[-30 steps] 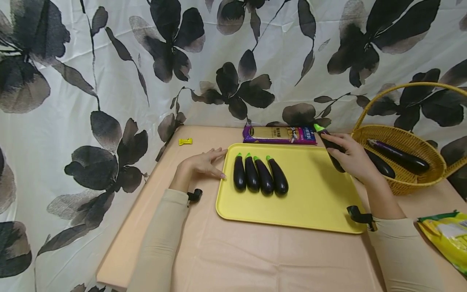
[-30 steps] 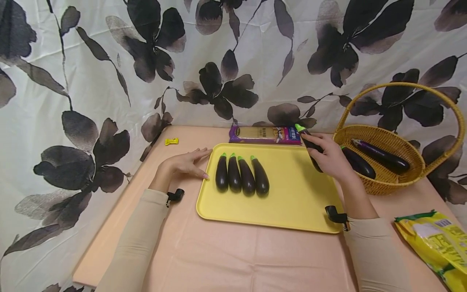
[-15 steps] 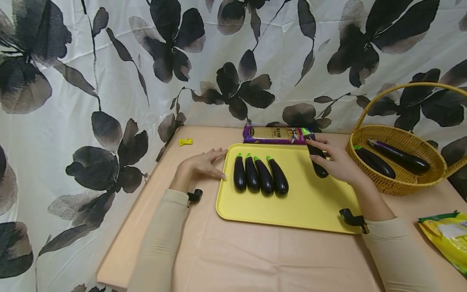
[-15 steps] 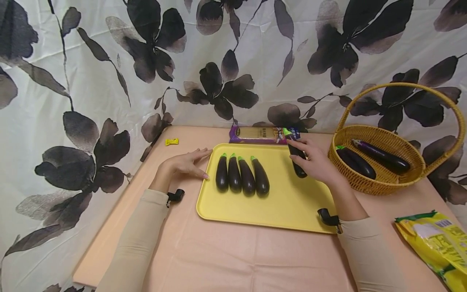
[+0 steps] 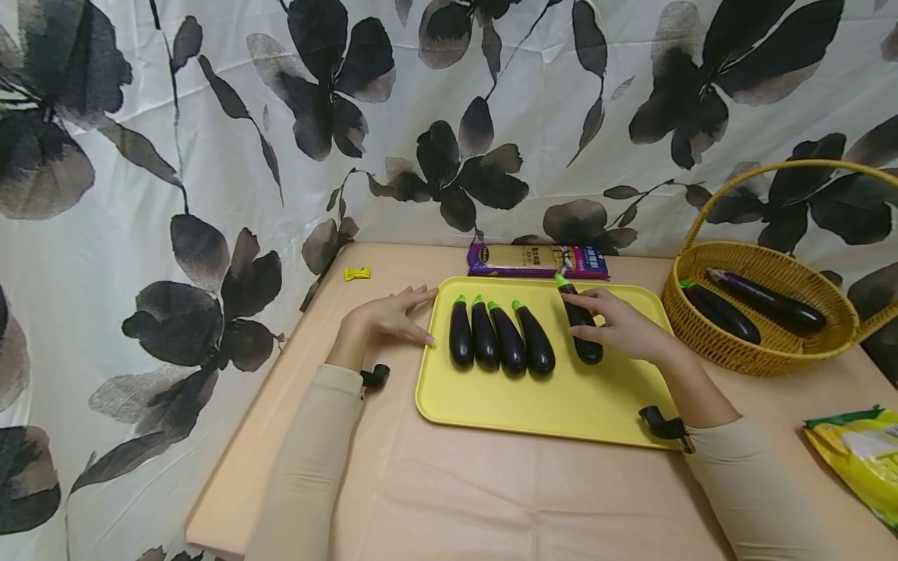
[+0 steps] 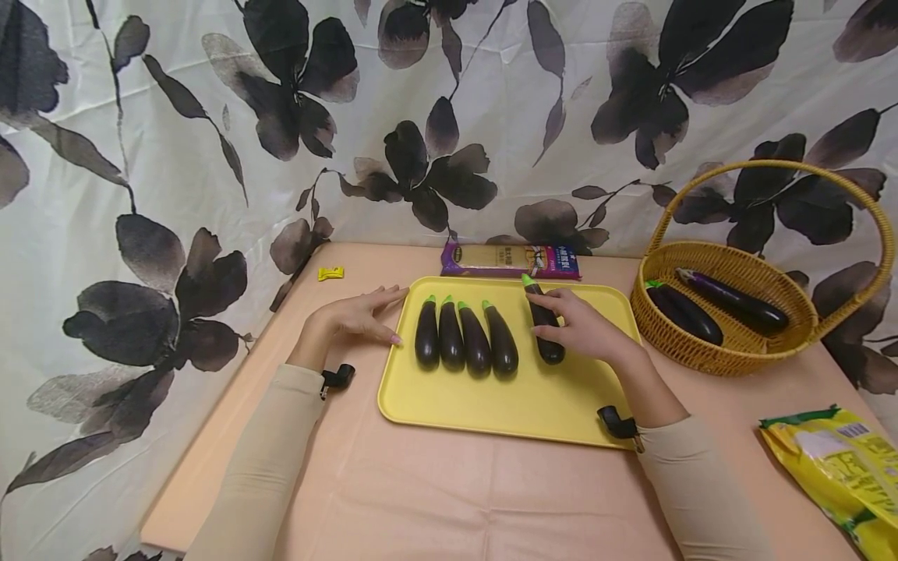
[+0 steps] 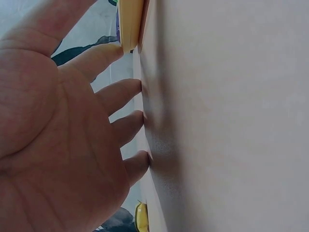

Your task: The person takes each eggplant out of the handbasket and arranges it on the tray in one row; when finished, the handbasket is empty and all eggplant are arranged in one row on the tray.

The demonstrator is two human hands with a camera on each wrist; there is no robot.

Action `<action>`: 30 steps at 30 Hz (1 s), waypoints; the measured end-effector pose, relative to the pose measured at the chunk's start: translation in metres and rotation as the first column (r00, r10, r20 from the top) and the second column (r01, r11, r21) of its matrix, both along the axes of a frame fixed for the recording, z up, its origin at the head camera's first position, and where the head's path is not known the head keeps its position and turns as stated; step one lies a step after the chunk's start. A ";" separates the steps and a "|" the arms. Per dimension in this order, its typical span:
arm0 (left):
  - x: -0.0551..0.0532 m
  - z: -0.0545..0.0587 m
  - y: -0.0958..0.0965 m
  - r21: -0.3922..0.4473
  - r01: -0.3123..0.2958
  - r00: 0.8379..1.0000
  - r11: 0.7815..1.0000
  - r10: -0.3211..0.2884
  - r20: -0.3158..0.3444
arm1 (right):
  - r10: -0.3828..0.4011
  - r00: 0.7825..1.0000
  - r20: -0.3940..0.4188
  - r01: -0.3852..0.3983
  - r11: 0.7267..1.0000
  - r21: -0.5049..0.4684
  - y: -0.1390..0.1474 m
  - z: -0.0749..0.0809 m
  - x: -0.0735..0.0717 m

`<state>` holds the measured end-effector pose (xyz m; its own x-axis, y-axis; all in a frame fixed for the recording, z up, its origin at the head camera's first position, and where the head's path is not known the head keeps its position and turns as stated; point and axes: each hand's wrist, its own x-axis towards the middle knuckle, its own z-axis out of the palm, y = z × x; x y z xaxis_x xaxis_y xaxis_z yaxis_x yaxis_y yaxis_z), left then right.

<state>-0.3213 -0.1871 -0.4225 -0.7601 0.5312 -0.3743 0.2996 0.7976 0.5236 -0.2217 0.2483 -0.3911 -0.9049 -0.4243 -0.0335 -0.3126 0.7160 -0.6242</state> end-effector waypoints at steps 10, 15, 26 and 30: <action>0.000 -0.001 0.000 0.001 0.004 1.000 1.000 -0.004 -0.005 | 0.043 0.998 0.042 -0.046 0.995 0.086 -0.012 -0.013 -0.003; 0.000 -0.001 0.000 -0.003 0.004 1.000 1.000 -0.004 -0.007 | 0.042 0.997 0.063 -0.047 0.995 0.084 -0.015 -0.014 -0.002; -0.001 -0.002 0.000 -0.011 0.003 1.000 1.000 -0.003 -0.007 | 0.036 0.991 0.129 -0.044 0.997 0.059 -0.017 -0.017 -0.002; -0.001 -0.003 -0.001 0.006 0.003 1.000 1.000 -0.003 -0.010 | 0.038 0.988 0.152 -0.046 0.998 0.045 -0.018 -0.018 -0.001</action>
